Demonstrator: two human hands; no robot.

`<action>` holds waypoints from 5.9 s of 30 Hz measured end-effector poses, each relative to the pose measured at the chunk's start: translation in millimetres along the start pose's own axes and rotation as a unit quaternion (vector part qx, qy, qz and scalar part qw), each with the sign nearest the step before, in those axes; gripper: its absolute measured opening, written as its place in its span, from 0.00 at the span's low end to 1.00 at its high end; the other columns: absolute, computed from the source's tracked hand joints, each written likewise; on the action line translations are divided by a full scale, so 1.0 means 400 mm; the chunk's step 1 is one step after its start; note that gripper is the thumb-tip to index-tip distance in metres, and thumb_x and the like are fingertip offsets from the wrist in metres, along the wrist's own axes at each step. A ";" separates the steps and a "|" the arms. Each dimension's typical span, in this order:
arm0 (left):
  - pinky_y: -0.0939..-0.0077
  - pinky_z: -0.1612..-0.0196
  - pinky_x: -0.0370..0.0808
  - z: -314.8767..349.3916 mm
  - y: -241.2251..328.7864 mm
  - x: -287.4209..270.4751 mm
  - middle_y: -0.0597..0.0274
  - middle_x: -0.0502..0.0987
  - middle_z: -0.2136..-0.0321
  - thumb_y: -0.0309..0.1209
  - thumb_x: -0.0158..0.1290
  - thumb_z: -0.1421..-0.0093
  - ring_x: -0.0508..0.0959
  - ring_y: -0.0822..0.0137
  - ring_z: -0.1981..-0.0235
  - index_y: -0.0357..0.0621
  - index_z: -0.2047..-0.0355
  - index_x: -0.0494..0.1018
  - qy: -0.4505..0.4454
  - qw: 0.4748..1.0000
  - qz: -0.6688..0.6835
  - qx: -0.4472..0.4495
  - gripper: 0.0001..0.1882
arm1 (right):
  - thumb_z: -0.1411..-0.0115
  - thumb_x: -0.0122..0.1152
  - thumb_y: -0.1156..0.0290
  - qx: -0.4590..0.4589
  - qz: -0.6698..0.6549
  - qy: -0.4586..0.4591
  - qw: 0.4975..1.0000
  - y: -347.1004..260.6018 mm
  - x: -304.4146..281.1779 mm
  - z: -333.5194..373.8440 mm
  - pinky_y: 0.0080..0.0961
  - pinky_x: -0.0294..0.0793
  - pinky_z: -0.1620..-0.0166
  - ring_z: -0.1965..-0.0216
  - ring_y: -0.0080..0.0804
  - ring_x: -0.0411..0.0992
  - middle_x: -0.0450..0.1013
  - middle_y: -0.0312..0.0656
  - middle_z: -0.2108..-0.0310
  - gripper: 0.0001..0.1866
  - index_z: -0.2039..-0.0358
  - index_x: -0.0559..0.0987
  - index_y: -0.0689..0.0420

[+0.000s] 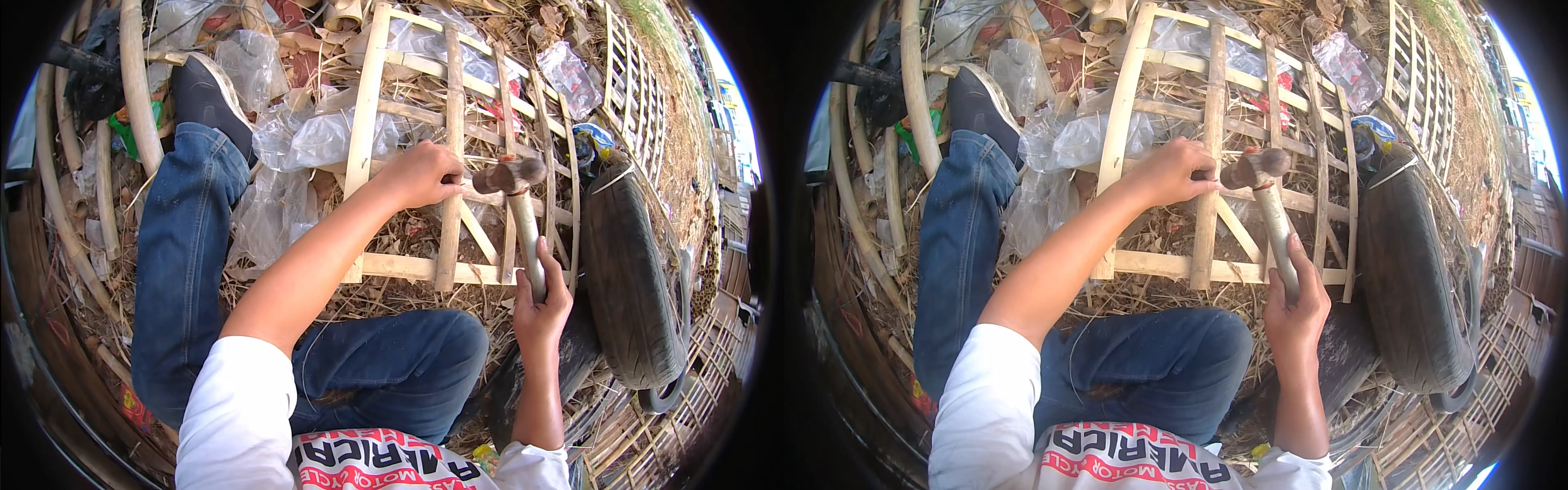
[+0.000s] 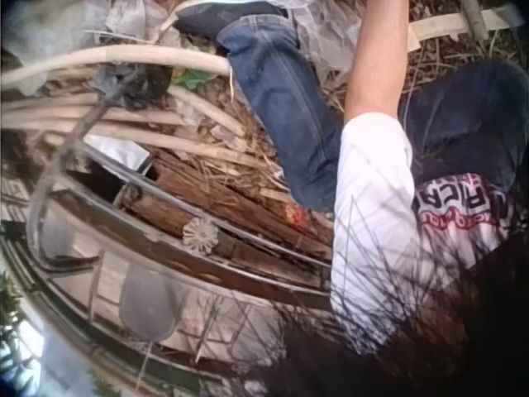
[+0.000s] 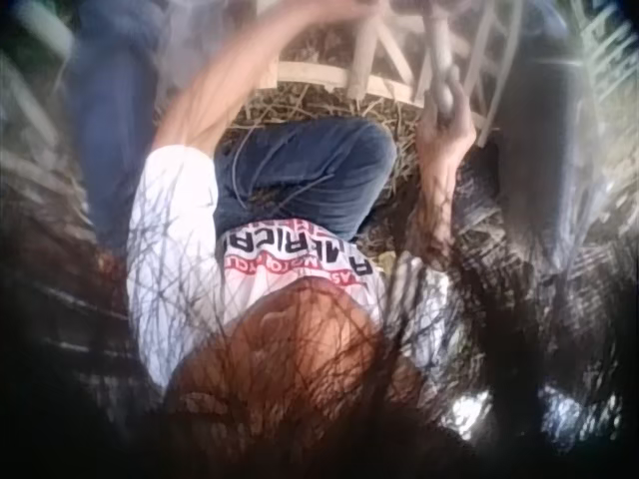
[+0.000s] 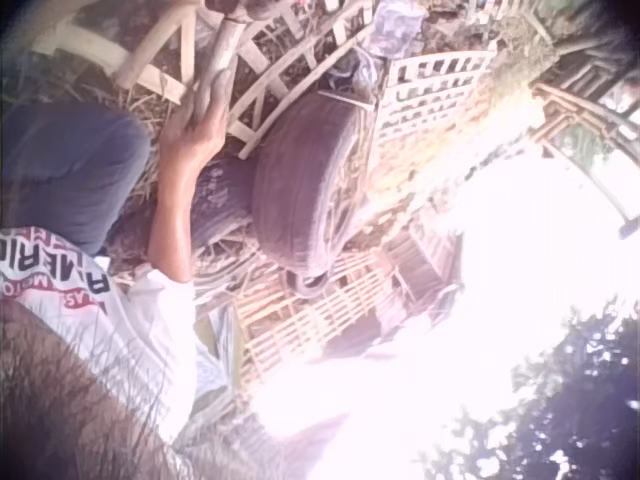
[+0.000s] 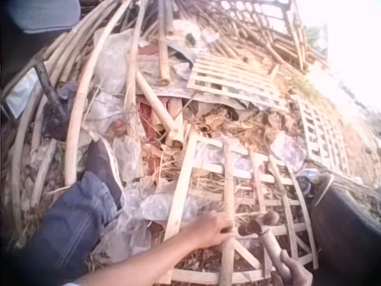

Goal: The person repairs a bamboo frame by hammering a small wooden strip onto it and later trimming a thin piece of bamboo using a large knife while sitting in a yard.

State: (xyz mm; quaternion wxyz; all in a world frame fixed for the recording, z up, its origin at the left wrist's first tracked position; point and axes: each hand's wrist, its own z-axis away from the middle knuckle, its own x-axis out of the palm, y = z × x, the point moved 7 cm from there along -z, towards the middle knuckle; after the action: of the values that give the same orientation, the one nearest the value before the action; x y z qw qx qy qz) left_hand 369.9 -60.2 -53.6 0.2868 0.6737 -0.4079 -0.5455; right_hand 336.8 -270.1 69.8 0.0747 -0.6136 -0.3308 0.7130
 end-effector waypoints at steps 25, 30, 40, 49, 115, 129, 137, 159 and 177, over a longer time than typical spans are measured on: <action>0.61 0.60 0.74 -0.013 -0.004 0.000 0.52 0.77 0.75 0.35 0.62 0.52 0.78 0.52 0.68 0.41 0.77 0.76 -0.006 1.000 0.002 0.016 0.10 | 0.47 0.58 0.85 -0.097 0.048 0.048 0.993 -0.044 -0.003 0.001 0.30 0.74 0.56 0.56 0.46 0.77 0.75 0.54 0.54 0.24 0.47 0.73 0.61; 0.61 0.63 0.72 0.000 -0.006 -0.006 0.55 0.75 0.77 0.35 0.62 0.51 0.76 0.52 0.69 0.42 0.79 0.74 0.006 1.000 0.005 0.000 0.11 | 0.46 0.58 0.85 -0.069 0.029 0.022 0.997 -0.042 -0.008 -0.009 0.31 0.74 0.53 0.53 0.46 0.76 0.75 0.55 0.54 0.23 0.48 0.73 0.62; 0.62 0.63 0.73 -0.007 -0.001 0.001 0.55 0.76 0.77 0.36 0.62 0.50 0.77 0.54 0.69 0.40 0.78 0.75 0.009 0.999 -0.008 0.043 0.12 | 0.40 0.57 0.79 0.011 -0.049 0.082 0.995 0.008 -0.020 0.023 0.18 0.72 0.64 0.66 0.21 0.73 0.74 0.42 0.67 0.19 0.48 0.69 0.66; 0.67 0.66 0.73 -0.010 -0.010 0.011 0.57 0.75 0.79 0.37 0.63 0.51 0.77 0.58 0.74 0.39 0.75 0.75 0.000 1.000 -0.004 -0.004 0.14 | 0.37 0.55 0.73 0.101 -0.083 -0.112 0.985 0.069 0.048 0.005 0.23 0.71 0.70 0.74 0.23 0.70 0.71 0.39 0.75 0.15 0.52 0.68 0.64; 0.38 0.36 0.49 0.012 0.010 0.049 0.60 0.48 0.31 0.81 0.47 0.69 0.45 0.61 0.30 0.44 0.33 0.48 -0.111 0.940 -0.320 -0.047 0.71 | 0.33 0.51 0.66 0.031 -0.031 -0.018 0.999 -0.014 0.024 -0.023 0.22 0.69 0.68 0.74 0.20 0.65 0.70 0.40 0.75 0.20 0.44 0.69 0.63; 0.36 0.37 0.51 0.017 0.000 0.049 0.61 0.46 0.31 0.80 0.49 0.70 0.44 0.59 0.30 0.43 0.33 0.49 -0.114 0.950 -0.285 -0.054 0.72 | 0.34 0.51 0.69 0.035 -0.017 -0.010 0.999 -0.043 0.003 -0.024 0.29 0.72 0.63 0.70 0.32 0.75 0.75 0.54 0.71 0.20 0.44 0.68 0.63; 0.37 0.36 0.51 0.012 0.009 0.047 0.60 0.45 0.31 0.78 0.52 0.70 0.44 0.61 0.30 0.43 0.33 0.47 -0.133 0.945 -0.292 -0.067 0.71 | 0.36 0.53 0.69 0.037 0.022 -0.067 0.997 0.006 0.077 -0.032 0.36 0.72 0.68 0.75 0.46 0.76 0.74 0.59 0.76 0.21 0.44 0.68 0.63; 0.38 0.37 0.53 0.009 0.011 0.044 0.60 0.46 0.31 0.78 0.52 0.69 0.44 0.60 0.30 0.44 0.33 0.48 -0.131 0.944 -0.298 -0.058 0.70 | 0.36 0.54 0.70 0.042 -0.007 -0.049 0.998 -0.012 0.042 -0.022 0.33 0.72 0.69 0.75 0.39 0.76 0.75 0.58 0.73 0.20 0.45 0.68 0.62; 0.36 0.38 0.54 0.011 0.004 0.048 0.60 0.46 0.31 0.79 0.52 0.71 0.44 0.59 0.30 0.44 0.33 0.49 -0.120 0.948 -0.291 -0.049 0.71 | 0.35 0.52 0.71 0.078 -0.044 -0.016 0.996 -0.030 -0.005 -0.012 0.29 0.72 0.65 0.74 0.29 0.72 0.75 0.52 0.73 0.21 0.43 0.67 0.61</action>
State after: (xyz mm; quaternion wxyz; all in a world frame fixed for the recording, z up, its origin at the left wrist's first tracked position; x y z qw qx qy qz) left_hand 366.5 -77.5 -63.0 0.0973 0.6780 -0.1979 -0.7012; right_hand 338.0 -259.9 78.1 0.1479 -0.5793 -0.3023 0.7423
